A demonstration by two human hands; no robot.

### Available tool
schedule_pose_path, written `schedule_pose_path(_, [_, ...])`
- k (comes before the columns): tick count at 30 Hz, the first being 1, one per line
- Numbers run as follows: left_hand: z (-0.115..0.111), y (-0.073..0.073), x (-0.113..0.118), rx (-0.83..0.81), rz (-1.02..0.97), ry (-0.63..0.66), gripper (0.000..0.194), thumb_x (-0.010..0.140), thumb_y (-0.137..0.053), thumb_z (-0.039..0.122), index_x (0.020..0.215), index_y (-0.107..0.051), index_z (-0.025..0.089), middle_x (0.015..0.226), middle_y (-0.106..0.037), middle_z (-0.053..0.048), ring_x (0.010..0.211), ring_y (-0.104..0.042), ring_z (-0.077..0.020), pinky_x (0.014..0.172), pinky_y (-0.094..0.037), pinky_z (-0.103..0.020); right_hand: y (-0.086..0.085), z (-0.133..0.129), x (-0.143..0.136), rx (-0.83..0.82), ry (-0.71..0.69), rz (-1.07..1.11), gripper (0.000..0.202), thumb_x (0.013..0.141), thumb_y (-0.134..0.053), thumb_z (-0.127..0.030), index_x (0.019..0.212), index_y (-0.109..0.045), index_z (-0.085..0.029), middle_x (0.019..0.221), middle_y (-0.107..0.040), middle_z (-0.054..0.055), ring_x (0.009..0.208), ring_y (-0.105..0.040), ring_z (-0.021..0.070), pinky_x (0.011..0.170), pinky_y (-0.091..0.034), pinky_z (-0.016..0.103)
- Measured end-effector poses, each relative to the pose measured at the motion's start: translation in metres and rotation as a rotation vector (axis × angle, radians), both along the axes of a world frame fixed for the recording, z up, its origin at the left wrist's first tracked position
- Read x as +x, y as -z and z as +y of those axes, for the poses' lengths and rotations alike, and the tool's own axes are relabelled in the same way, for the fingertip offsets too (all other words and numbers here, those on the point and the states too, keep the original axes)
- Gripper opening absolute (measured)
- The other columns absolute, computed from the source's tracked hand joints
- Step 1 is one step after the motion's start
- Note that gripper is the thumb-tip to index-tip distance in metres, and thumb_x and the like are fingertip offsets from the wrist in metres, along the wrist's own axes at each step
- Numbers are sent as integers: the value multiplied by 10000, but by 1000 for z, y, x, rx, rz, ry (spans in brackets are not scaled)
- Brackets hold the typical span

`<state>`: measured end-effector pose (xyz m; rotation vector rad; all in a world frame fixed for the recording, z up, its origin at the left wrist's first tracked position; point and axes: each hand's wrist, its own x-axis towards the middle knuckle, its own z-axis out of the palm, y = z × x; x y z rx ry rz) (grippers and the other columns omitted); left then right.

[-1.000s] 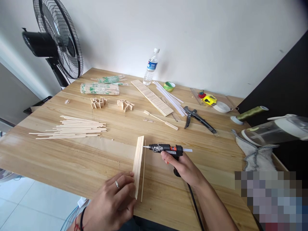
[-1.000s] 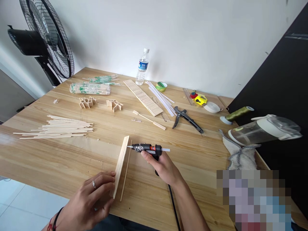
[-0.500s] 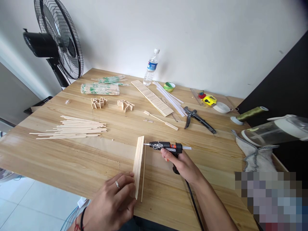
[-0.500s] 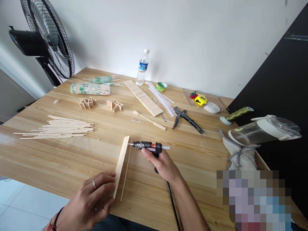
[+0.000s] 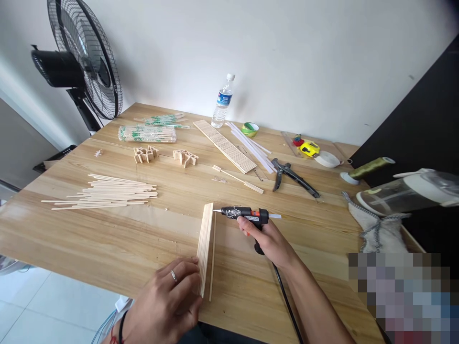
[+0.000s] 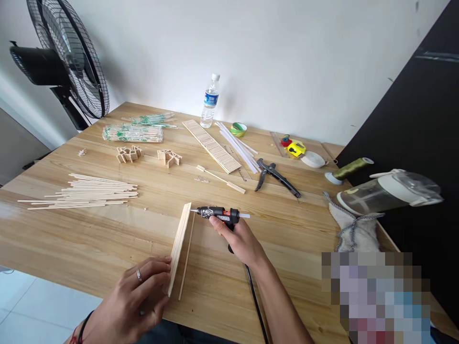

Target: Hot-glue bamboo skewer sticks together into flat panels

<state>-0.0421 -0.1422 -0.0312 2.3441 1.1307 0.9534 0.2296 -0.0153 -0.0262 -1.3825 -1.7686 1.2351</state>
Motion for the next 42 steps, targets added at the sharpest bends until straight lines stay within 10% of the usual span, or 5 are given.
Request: schedule_pose_path(42, [0,1,-1,-16,-21,-3,298,914,-619,92,1187,-618,211,1169,-759,-113,1219,-731,-262,1013,-636,-333,0,10,-12,-66,161,108,551,928,-614,-742,745,-549,-227,681,-507,-20,637,-460,162,621,-369,307])
